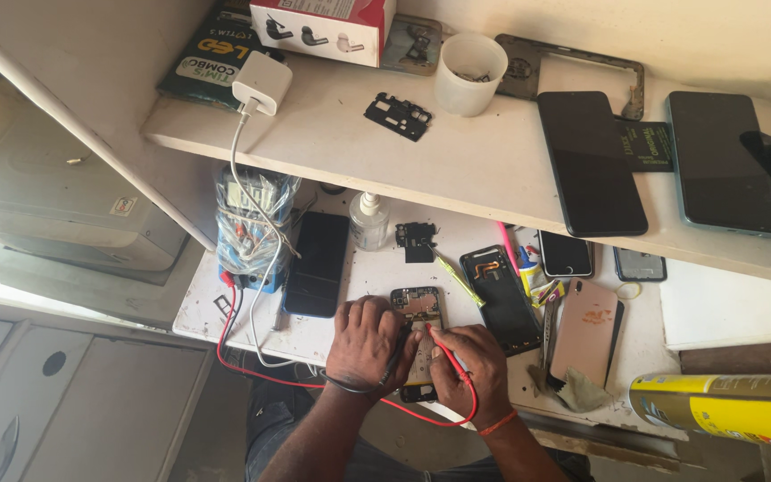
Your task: The person sits at a repair workbench and uses multimeter probes to test the circuit board of a disassembled smartphone, touching the probe tips to different points on the board while holding the board steady with the other hand. Other phones and repair parts remain on the bench around the work area.
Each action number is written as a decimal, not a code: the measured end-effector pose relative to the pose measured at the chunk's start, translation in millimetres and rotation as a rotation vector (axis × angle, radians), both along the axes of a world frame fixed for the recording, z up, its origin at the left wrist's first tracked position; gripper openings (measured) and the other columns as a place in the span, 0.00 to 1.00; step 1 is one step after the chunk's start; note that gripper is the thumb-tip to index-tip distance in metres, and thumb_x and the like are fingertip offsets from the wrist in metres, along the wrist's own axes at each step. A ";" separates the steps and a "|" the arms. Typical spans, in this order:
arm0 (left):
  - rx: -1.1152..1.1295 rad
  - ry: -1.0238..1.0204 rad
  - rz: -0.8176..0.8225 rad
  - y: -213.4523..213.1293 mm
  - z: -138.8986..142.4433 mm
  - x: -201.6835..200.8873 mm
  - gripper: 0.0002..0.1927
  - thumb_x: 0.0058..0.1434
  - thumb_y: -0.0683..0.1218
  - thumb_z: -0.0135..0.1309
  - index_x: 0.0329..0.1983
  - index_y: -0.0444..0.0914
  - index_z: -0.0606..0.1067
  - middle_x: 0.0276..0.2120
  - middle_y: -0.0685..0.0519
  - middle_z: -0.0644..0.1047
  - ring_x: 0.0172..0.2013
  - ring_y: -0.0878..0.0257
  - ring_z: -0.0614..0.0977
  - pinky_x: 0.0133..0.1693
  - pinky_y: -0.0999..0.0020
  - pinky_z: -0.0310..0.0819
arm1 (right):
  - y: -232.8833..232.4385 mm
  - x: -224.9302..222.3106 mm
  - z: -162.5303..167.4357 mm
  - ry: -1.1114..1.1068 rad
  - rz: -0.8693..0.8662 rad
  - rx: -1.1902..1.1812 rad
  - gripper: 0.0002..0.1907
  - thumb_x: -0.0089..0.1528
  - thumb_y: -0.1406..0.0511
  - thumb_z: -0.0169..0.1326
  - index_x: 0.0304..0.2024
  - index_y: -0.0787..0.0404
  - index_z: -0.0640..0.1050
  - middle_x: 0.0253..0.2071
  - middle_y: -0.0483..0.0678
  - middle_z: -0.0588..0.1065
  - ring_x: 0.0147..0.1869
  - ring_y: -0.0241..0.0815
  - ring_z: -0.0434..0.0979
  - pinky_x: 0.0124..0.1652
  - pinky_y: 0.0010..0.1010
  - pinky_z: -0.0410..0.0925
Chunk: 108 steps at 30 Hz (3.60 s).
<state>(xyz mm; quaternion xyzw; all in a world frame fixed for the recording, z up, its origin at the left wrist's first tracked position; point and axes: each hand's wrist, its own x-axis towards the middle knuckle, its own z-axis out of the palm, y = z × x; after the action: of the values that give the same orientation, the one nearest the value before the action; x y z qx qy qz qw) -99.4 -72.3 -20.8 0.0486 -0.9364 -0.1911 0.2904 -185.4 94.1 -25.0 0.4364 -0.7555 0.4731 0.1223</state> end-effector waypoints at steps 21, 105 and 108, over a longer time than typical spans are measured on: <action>-0.019 -0.078 -0.026 -2.0 2.5 -1.5 0.20 0.64 0.61 0.54 0.48 0.43 0.78 0.49 0.43 0.72 0.53 0.46 0.72 0.56 0.44 0.60 | 0.8 -0.9 -5.1 -0.001 -0.026 0.017 0.16 0.53 0.75 0.57 0.44 0.65 0.81 0.37 0.51 0.79 0.39 0.49 0.79 0.42 0.37 0.72; -0.027 -0.077 -0.013 -3.7 5.0 -6.2 0.18 0.63 0.59 0.56 0.46 0.44 0.78 0.49 0.42 0.73 0.54 0.45 0.72 0.56 0.44 0.60 | -1.8 -6.7 -7.8 -0.008 -0.038 -0.001 0.15 0.51 0.75 0.55 0.42 0.65 0.81 0.34 0.50 0.78 0.39 0.47 0.78 0.41 0.35 0.73; -0.020 -0.070 -0.016 -4.1 3.2 -4.1 0.18 0.63 0.59 0.56 0.47 0.43 0.78 0.49 0.42 0.73 0.55 0.45 0.72 0.57 0.44 0.60 | -1.9 -4.7 -12.7 -0.006 -0.041 0.012 0.15 0.52 0.74 0.56 0.42 0.65 0.81 0.35 0.50 0.78 0.39 0.47 0.78 0.41 0.36 0.73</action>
<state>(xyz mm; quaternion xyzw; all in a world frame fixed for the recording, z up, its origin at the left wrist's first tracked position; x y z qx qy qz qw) -103.6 -76.3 -17.6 0.0448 -0.9482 -0.1823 0.2563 -190.0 92.3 -37.7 0.4201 -0.7675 0.4671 0.1272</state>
